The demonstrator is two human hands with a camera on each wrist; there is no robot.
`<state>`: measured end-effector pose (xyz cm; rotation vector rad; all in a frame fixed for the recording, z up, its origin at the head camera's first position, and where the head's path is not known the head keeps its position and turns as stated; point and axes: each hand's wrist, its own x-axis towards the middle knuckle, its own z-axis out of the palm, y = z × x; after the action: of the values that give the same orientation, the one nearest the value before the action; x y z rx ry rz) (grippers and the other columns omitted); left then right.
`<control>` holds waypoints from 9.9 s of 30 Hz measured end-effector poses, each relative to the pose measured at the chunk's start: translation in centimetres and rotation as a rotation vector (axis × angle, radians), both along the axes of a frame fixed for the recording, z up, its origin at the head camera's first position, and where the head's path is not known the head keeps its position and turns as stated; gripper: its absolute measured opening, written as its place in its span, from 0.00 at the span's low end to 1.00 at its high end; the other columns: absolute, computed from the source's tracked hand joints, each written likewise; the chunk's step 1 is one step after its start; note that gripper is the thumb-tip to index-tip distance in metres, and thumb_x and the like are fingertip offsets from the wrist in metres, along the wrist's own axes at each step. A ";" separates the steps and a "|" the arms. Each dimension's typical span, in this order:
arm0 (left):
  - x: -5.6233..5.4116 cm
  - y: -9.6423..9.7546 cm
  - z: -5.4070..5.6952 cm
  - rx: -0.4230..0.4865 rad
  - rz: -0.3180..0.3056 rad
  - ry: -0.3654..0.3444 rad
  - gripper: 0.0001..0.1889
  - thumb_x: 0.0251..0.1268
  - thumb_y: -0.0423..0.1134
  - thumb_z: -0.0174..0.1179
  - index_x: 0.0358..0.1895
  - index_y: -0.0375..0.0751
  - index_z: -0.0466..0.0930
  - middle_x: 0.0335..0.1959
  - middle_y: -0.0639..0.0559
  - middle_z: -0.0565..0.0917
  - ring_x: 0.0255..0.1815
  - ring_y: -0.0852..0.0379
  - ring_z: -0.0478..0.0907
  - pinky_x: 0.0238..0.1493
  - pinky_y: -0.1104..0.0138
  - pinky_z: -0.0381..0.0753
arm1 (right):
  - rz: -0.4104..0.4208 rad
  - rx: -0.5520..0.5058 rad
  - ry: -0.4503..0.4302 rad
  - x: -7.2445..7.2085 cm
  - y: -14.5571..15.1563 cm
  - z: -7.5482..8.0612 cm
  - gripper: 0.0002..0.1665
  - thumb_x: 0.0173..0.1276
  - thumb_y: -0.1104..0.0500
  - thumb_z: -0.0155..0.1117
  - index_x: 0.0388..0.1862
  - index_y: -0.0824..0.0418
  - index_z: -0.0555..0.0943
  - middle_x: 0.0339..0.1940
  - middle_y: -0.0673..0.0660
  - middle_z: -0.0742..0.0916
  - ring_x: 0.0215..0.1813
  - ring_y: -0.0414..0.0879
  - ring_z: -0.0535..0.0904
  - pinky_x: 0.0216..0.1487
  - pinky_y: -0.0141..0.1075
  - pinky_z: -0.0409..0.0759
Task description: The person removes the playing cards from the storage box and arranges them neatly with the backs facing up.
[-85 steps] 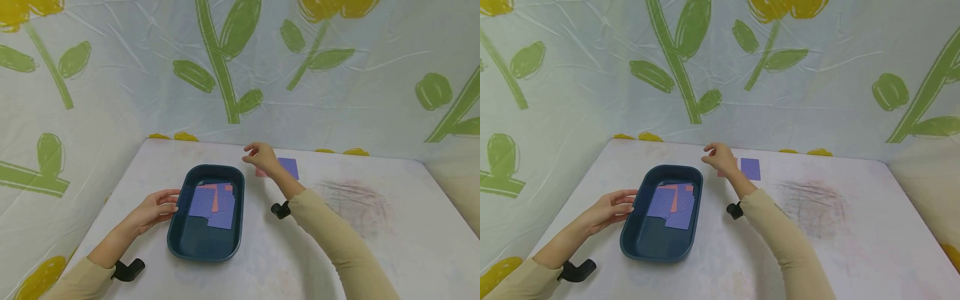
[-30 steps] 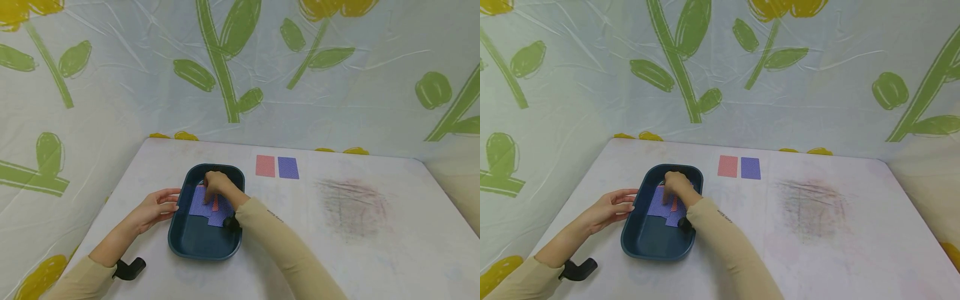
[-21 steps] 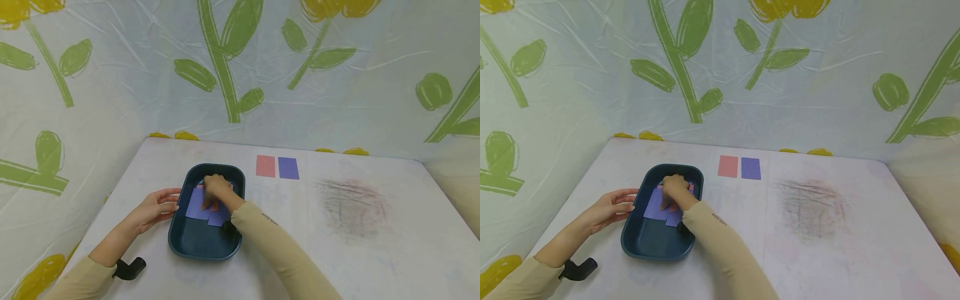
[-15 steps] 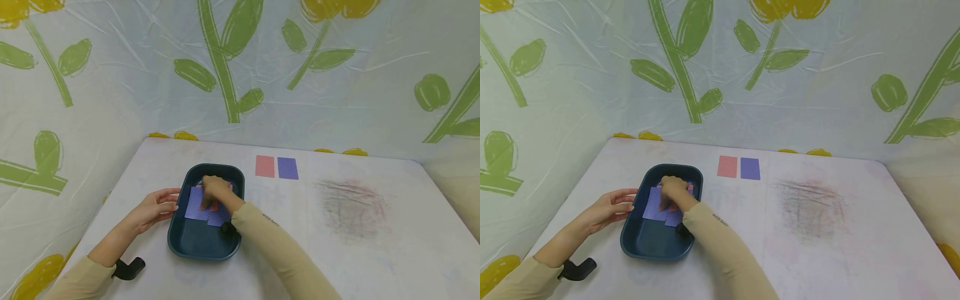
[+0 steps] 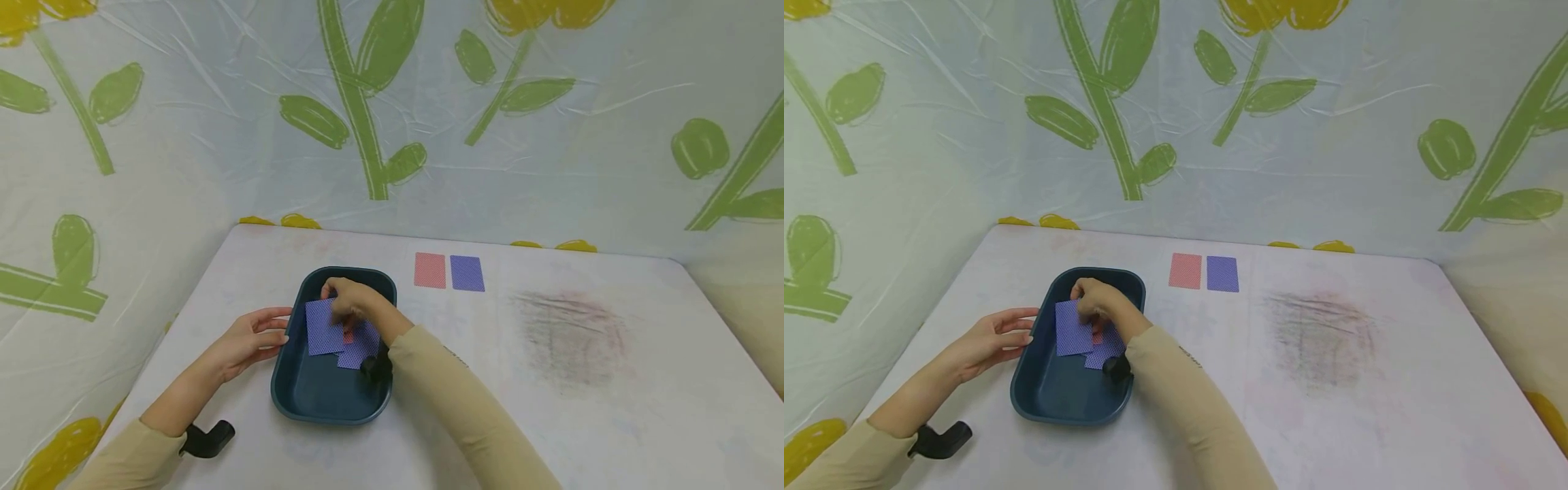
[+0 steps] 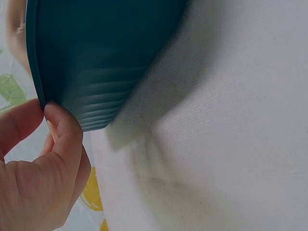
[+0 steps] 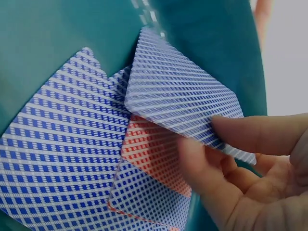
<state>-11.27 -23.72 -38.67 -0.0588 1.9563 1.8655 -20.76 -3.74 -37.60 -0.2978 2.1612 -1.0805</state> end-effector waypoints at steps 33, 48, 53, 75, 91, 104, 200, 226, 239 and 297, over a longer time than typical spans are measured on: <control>0.0 0.1 -0.2 -0.014 0.004 0.005 0.32 0.63 0.29 0.56 0.69 0.29 0.54 0.55 0.34 0.69 0.42 0.58 0.76 0.44 0.67 0.77 | -0.345 -0.696 -0.287 -1.2 4.4 3.3 0.31 0.60 0.79 0.55 0.64 0.70 0.68 0.38 0.58 0.80 0.34 0.43 0.78 0.33 0.33 0.78; 0.1 0.0 -0.2 -0.006 0.010 0.008 0.32 0.62 0.29 0.56 0.68 0.28 0.55 0.52 0.38 0.70 0.41 0.59 0.76 0.43 0.67 0.77 | -0.580 -0.825 -0.241 -1.9 7.9 3.9 0.30 0.63 0.78 0.50 0.65 0.76 0.62 0.35 0.56 0.80 0.31 0.40 0.79 0.33 0.29 0.78; 0.1 0.1 -0.3 -0.022 0.018 0.006 0.32 0.62 0.29 0.57 0.68 0.29 0.56 0.52 0.38 0.71 0.41 0.59 0.76 0.43 0.67 0.77 | -0.591 -0.819 -0.242 -2.2 9.6 3.9 0.30 0.63 0.77 0.50 0.65 0.73 0.61 0.31 0.53 0.80 0.30 0.41 0.79 0.33 0.31 0.78; 0.0 0.0 -0.4 -0.037 0.025 0.004 0.32 0.62 0.29 0.57 0.68 0.29 0.56 0.50 0.39 0.71 0.40 0.58 0.76 0.44 0.66 0.78 | -0.631 -0.690 -0.257 -3.2 17.7 4.4 0.16 0.66 0.69 0.56 0.47 0.53 0.68 0.35 0.53 0.80 0.33 0.44 0.79 0.32 0.31 0.78; 0.0 0.2 -0.3 -0.025 0.024 0.005 0.32 0.62 0.29 0.57 0.68 0.29 0.56 0.54 0.35 0.70 0.41 0.58 0.76 0.44 0.66 0.77 | -0.690 -0.607 -0.248 -4.2 23.8 4.3 0.19 0.66 0.68 0.55 0.53 0.55 0.68 0.32 0.51 0.80 0.32 0.41 0.77 0.34 0.29 0.75; 0.0 0.1 -0.3 -0.032 0.024 0.009 0.31 0.62 0.29 0.57 0.67 0.29 0.57 0.50 0.40 0.72 0.40 0.58 0.76 0.43 0.66 0.77 | -0.711 -0.477 -0.247 -5.4 28.7 3.2 0.16 0.67 0.68 0.55 0.49 0.53 0.69 0.32 0.48 0.80 0.34 0.40 0.78 0.38 0.29 0.77; -0.1 0.2 -0.6 -0.030 0.034 0.008 0.30 0.63 0.29 0.56 0.68 0.29 0.56 0.52 0.35 0.71 0.40 0.57 0.76 0.43 0.67 0.78 | 0.184 -0.044 0.214 -3.6 6.0 3.3 0.26 0.52 0.68 0.71 0.52 0.67 0.77 0.43 0.63 0.78 0.43 0.49 0.72 0.41 0.34 0.75; -0.4 0.0 -0.6 -0.005 0.032 0.014 0.31 0.63 0.28 0.55 0.68 0.28 0.55 0.50 0.38 0.72 0.40 0.59 0.76 0.42 0.67 0.77 | 0.246 0.060 0.260 -2.7 1.1 0.8 0.23 0.52 0.69 0.70 0.49 0.64 0.79 0.38 0.59 0.82 0.36 0.45 0.75 0.36 0.33 0.73; -0.1 0.1 -0.4 -0.025 0.030 0.004 0.31 0.63 0.29 0.55 0.68 0.29 0.55 0.54 0.35 0.69 0.43 0.56 0.76 0.44 0.67 0.77 | 0.252 0.598 0.466 -0.6 -1.5 -0.7 0.33 0.47 0.56 0.76 0.53 0.54 0.75 0.49 0.55 0.79 0.50 0.50 0.73 0.43 0.43 0.74; -0.2 0.0 -0.3 -0.027 0.012 0.001 0.31 0.63 0.30 0.55 0.69 0.30 0.55 0.58 0.32 0.67 0.46 0.57 0.75 0.45 0.66 0.77 | 0.028 -0.231 -0.136 -1.4 2.3 1.8 0.29 0.56 0.79 0.59 0.56 0.59 0.74 0.36 0.61 0.78 0.34 0.49 0.76 0.36 0.44 0.81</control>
<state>-11.43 -23.74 -39.02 -0.0785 1.9861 1.8473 -22.13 -1.39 -35.78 -0.3477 1.9099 -1.2979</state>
